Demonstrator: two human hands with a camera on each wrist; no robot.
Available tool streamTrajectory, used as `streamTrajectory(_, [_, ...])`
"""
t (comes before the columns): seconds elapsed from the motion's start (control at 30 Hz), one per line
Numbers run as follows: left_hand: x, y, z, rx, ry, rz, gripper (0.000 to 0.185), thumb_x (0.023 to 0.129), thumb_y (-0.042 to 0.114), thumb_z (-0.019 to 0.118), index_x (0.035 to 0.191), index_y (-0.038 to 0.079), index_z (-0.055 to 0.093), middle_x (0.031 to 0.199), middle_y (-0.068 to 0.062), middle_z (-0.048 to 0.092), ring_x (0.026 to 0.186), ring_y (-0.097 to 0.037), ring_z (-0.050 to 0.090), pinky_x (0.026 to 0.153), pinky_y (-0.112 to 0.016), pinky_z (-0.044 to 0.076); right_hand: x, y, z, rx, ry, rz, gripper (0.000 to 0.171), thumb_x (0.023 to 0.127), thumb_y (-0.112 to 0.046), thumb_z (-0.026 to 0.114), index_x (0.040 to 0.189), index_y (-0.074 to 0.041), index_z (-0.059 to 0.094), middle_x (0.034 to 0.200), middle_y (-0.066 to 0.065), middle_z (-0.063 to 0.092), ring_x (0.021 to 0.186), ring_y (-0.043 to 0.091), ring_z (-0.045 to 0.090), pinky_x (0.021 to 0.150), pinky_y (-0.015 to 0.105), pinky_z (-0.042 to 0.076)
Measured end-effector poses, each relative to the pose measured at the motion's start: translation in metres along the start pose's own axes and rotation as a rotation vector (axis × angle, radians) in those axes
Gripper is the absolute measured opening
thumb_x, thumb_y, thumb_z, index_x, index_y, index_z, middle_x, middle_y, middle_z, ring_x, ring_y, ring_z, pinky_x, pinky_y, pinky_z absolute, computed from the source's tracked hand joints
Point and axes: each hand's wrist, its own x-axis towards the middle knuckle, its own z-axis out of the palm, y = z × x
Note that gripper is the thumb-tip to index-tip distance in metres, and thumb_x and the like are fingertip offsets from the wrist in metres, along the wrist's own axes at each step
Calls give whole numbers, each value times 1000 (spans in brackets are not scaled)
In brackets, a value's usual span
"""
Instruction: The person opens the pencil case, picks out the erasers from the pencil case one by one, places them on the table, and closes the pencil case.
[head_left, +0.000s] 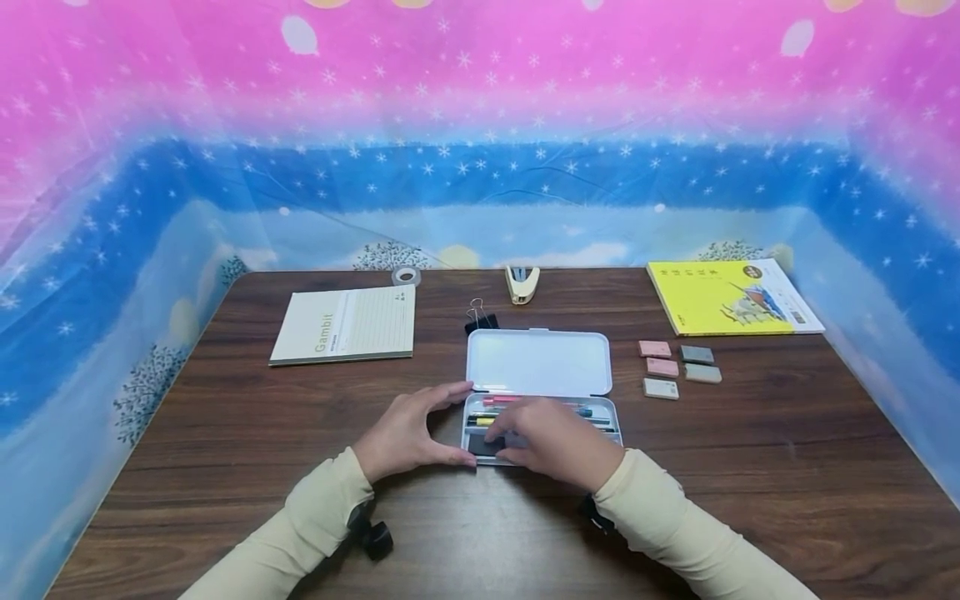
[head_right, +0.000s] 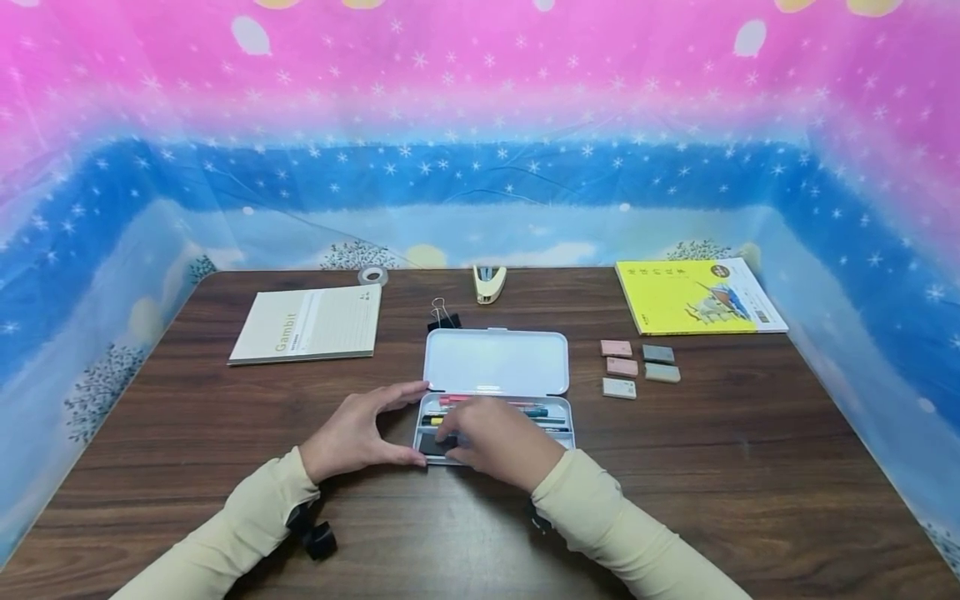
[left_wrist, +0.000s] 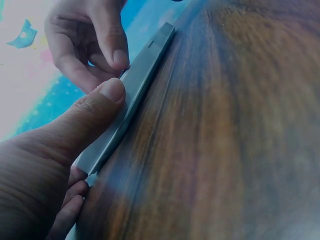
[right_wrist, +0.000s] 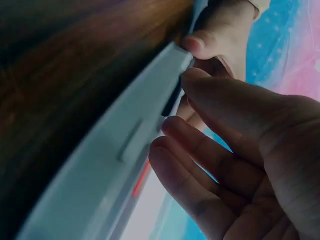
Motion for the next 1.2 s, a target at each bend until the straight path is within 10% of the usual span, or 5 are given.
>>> streamTrajectory(0.9, [-2, -4, 2, 5, 9, 10, 97, 73, 49, 97, 154, 16, 55, 149, -7, 62, 135, -25, 60, 114, -51, 45, -6, 8, -3, -21, 75, -43, 17, 87, -7, 82, 102, -14, 82, 101, -3, 76, 95, 11, 68, 87, 32, 59])
streamTrajectory(1.2, [0, -4, 1, 26, 17, 27, 99, 71, 48, 98, 154, 14, 56, 149, -8, 62, 134, -27, 60, 113, -50, 47, -68, 58, -50, 27, 200, 219, 24, 85, 0, 83, 103, -16, 81, 104, -3, 76, 90, 15, 69, 77, 36, 62])
